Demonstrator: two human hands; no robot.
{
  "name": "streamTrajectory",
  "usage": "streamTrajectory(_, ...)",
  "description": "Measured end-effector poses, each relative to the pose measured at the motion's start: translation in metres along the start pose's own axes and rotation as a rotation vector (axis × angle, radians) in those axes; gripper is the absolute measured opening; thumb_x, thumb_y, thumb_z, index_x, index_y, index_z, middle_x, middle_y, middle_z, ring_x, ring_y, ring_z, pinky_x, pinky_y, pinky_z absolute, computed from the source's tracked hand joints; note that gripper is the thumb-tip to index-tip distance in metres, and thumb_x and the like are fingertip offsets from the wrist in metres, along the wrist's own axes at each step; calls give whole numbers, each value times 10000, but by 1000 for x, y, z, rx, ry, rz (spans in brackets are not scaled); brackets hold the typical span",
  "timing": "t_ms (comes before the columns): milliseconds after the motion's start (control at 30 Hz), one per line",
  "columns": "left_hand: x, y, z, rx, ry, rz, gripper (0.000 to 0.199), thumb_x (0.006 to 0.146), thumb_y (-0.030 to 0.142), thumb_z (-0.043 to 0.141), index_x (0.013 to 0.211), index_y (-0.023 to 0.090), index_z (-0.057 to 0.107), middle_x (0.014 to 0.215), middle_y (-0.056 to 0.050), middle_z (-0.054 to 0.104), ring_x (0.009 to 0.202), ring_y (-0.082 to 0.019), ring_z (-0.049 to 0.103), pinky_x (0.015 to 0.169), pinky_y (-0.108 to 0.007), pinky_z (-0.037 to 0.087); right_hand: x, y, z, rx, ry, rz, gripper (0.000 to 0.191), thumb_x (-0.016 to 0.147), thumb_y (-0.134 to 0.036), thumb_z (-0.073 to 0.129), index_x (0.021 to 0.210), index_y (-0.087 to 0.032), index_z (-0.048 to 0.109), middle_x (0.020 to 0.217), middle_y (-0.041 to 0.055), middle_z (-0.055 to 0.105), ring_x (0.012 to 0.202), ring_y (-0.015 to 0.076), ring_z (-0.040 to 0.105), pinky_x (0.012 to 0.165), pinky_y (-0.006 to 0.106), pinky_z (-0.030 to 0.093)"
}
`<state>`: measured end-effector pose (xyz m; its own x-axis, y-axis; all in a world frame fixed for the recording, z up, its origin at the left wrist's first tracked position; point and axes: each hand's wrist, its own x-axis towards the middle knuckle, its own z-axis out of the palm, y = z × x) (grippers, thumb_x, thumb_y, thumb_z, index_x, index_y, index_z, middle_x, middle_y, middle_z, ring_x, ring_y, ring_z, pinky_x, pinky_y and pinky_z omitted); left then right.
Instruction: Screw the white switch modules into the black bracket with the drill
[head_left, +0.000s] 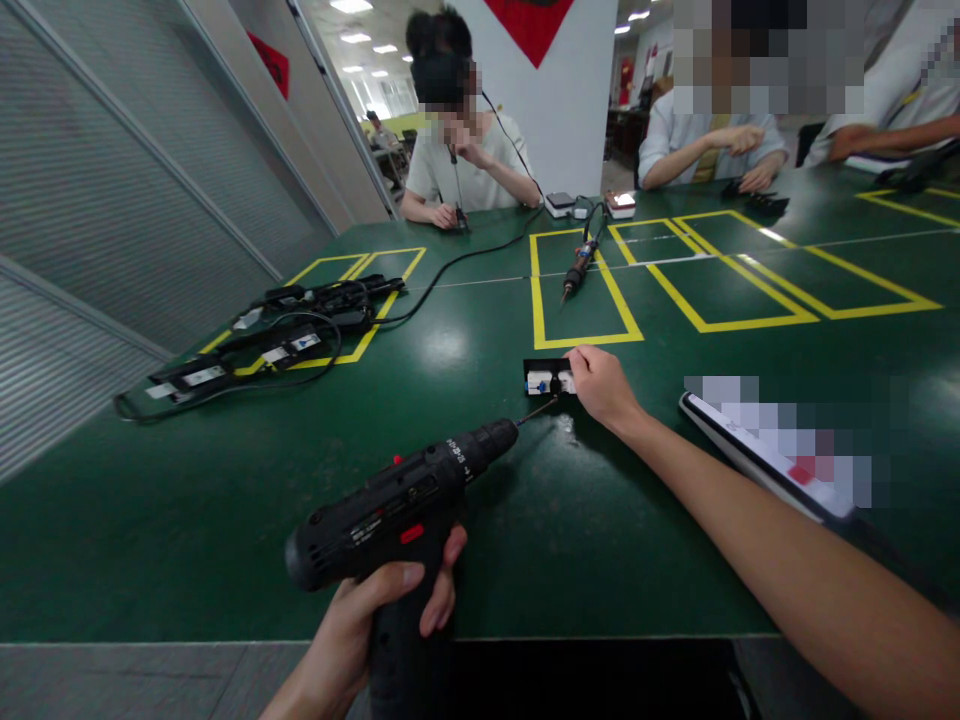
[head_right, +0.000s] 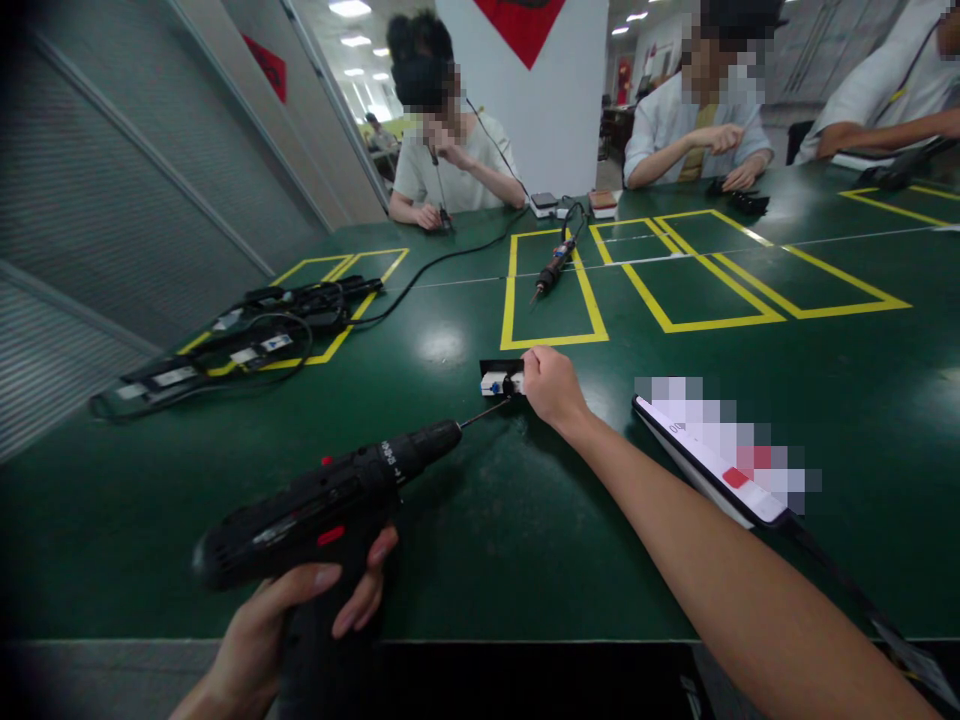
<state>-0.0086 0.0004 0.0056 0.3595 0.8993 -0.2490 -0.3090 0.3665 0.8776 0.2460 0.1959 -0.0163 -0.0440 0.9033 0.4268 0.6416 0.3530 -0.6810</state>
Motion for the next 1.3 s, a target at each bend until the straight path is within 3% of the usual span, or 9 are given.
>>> streamTrajectory(1300, -1, 0, -1, 38, 16, 9, 257, 781, 301, 450, 890, 91, 550, 503, -36, 514, 480, -144, 441, 526, -280, 365, 0, -1, 0, 15, -14, -15, 328, 887, -232, 334, 799, -140, 636, 801, 87, 648, 737, 185, 565, 666, 278, 375)
